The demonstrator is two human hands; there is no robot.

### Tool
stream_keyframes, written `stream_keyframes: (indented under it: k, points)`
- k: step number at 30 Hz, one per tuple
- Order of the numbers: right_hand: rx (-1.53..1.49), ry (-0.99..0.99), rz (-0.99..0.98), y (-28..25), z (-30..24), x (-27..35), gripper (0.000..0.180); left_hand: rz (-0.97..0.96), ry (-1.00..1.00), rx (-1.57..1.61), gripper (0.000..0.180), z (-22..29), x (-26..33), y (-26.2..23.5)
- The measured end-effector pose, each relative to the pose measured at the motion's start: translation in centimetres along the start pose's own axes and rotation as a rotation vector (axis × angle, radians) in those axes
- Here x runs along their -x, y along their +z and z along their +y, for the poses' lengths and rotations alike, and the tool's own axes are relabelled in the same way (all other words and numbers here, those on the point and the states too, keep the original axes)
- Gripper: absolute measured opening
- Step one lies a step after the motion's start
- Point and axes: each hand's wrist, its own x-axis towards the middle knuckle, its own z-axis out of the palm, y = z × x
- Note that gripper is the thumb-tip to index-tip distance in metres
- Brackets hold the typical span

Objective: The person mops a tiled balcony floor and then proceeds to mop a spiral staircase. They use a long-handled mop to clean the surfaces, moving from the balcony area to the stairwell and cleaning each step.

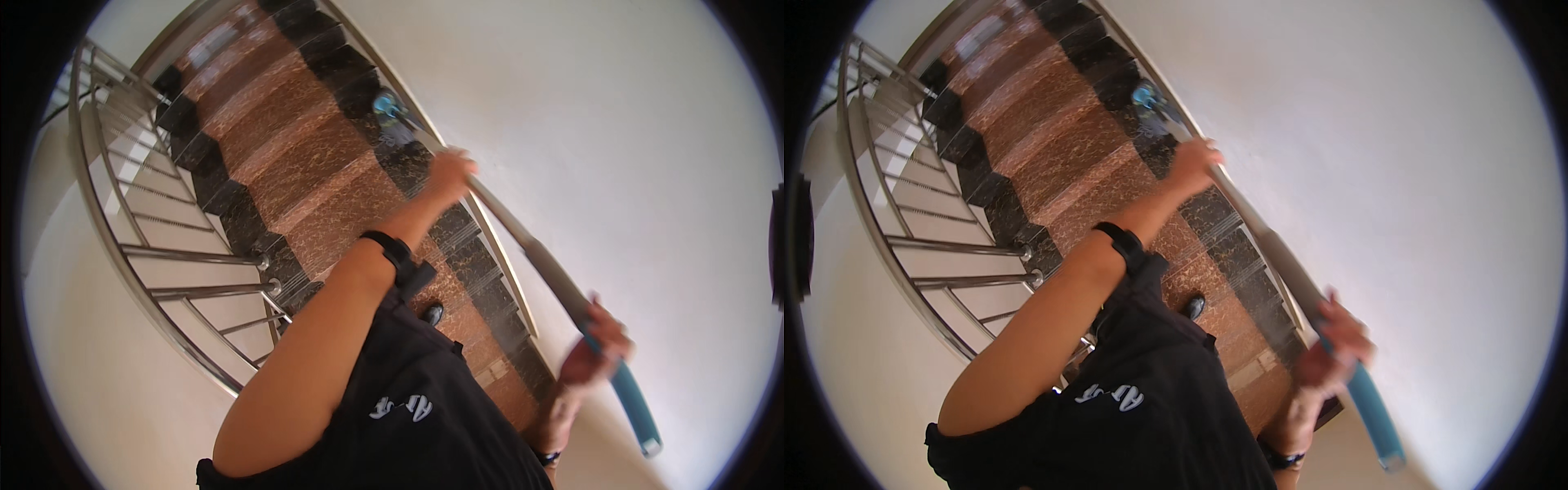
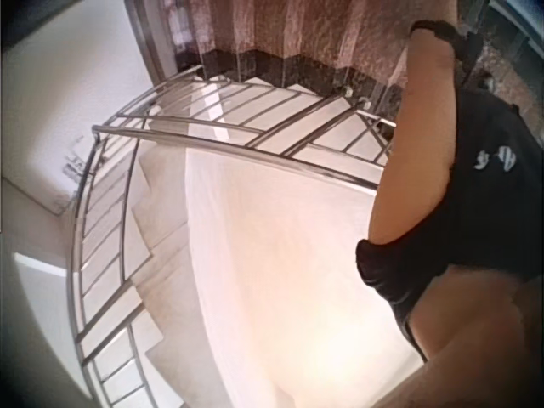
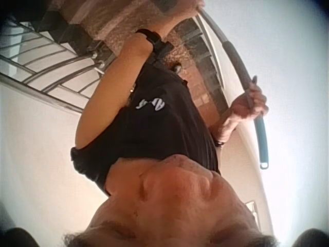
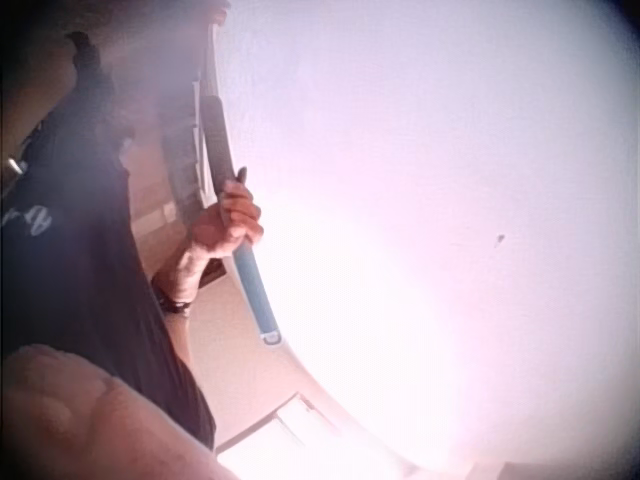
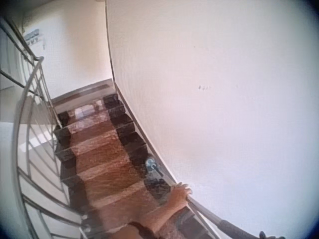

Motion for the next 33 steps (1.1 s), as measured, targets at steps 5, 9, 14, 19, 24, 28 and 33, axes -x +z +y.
stream_keyframes:
  k: [5, 9, 14, 19, 24, 28, 33]
  points:
    - [-0.006, 0.351, -0.253, 0.5, -1.6, 4.2, 0.025, 0.045, -0.190, -0.280, 0.022, 0.2, 4.6, -0.4]
    - [0.007, 0.104, -0.013, -4.7, -5.5, 3.6, 0.025, 0.007, 0.076, -0.069, 0.014, 5.9, 5.4, 3.1]
    - [0.011, 0.310, -0.076, 0.6, -3.0, 3.6, 0.021, -0.145, -0.197, -0.117, 0.021, 4.4, 3.2, -1.4]
    - [-0.013, 0.173, 0.094, -1.8, -5.9, 2.4, 0.017, -0.187, -0.107, -0.058, 0.021, 8.1, 3.7, -1.5]
    - [0.111, 0.228, 0.168, -3.5, -4.7, 2.9, 0.018, -0.239, -0.070, 0.003, 0.019, 7.4, 2.5, -1.4]
    - [0.118, 0.231, 0.093, -0.7, -5.8, 2.9, 0.010, -0.219, -0.155, -0.039, 0.023, 7.6, 2.6, -3.9]
    - [0.078, 0.087, 0.244, -2.8, -10.4, 2.9, 0.019, -0.168, -0.091, 0.141, 0.026, 9.7, 5.0, -0.9]
